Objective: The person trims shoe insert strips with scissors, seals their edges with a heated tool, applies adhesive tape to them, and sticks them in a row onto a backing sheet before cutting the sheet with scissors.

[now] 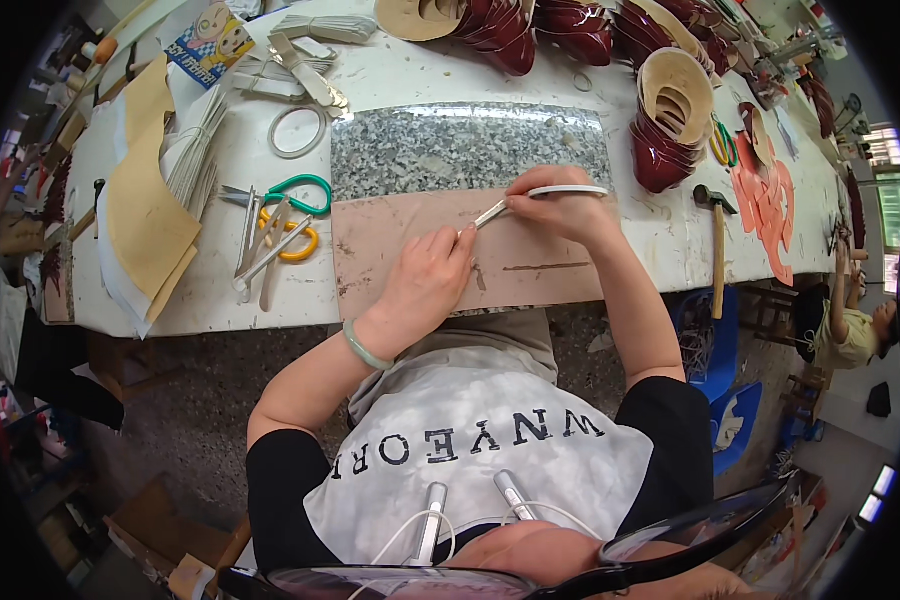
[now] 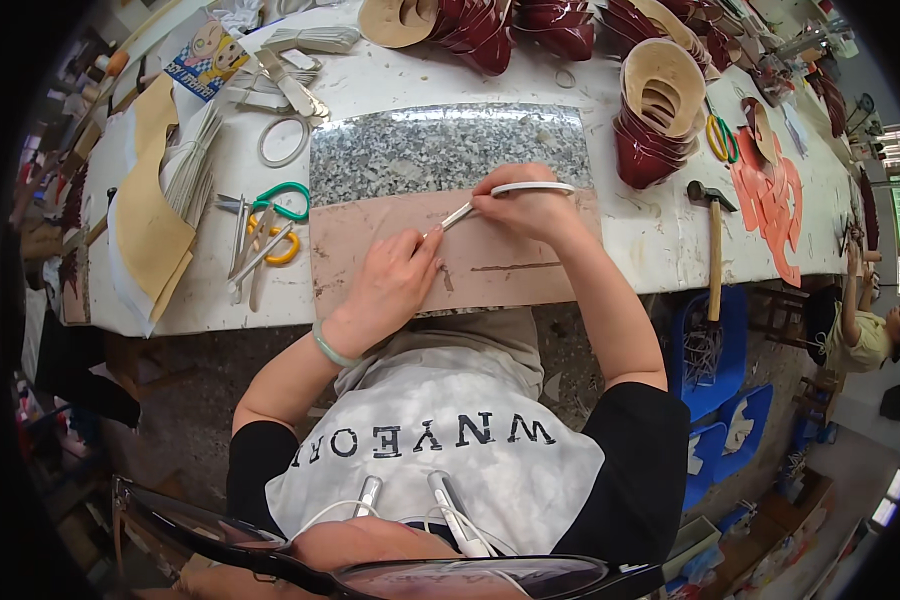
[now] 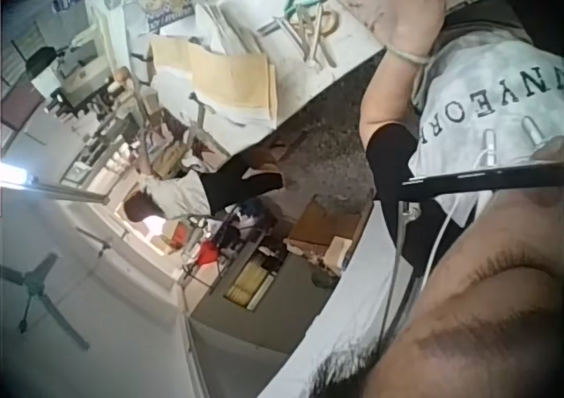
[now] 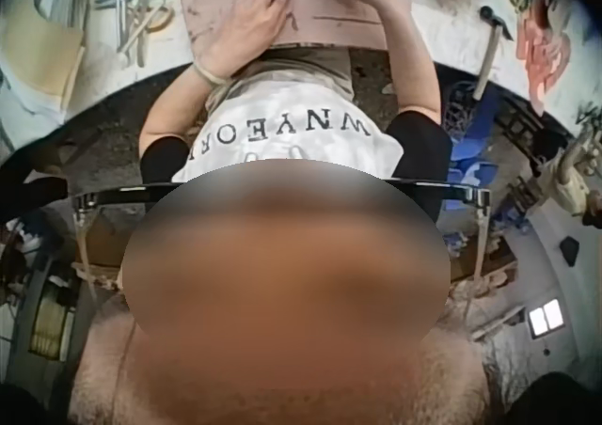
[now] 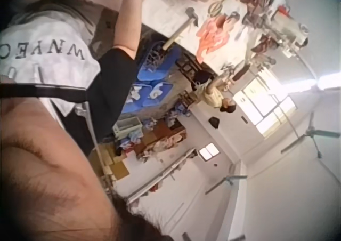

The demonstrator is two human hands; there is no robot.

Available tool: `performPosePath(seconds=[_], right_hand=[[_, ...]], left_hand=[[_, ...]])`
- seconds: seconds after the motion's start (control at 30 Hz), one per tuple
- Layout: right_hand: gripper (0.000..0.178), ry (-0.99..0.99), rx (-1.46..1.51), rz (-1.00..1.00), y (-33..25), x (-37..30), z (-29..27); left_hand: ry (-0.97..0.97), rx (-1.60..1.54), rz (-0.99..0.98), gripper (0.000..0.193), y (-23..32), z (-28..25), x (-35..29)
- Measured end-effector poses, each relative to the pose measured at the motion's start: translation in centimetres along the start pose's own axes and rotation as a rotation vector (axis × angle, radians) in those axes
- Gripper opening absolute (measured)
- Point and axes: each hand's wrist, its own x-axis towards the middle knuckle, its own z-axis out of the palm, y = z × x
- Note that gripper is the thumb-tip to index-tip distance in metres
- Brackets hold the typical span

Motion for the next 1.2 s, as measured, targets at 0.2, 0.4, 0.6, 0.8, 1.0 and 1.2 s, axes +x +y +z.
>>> performPosePath(seconds=[0.2, 0.4, 0.6, 0.8, 1.0, 1.2], right_hand=[[0.012, 0.079, -0.223, -0.223, 0.2, 0.0, 1.4], [0.009, 0.147, 0.015, -0.511, -2.3, -2.9, 1.7], [0.019, 0.298, -0.185, -0.932, -5.3, -5.0, 5.6], [0.023, 0.175, 0.026, -0.847, -4.8, -5.2, 3.1], [0.039, 0.069, 0.419, -0.24, -0.1, -7.8, 0.6], [0.033, 0.234, 0.393, 0.119, 3.6, -11.6, -4.0]], left_hand=[[0.049, -0.054, -0.049, 0.026, -0.3, -0.5, 2.3], [0.158, -0.549, -0.169, 0.018, -0.9, 0.0, 2.5], [0.302, -0.549, -0.368, 0.019, -1.5, -2.7, -0.5], [0.36, -0.109, -0.602, 0.034, -10.2, -8.3, -7.2], [-0.024, 0.306, -0.724, 0.095, -15.4, -8.7, -11.7], [0.1, -0.321, -0.827, 0.04, -16.5, -9.3, -13.6]])
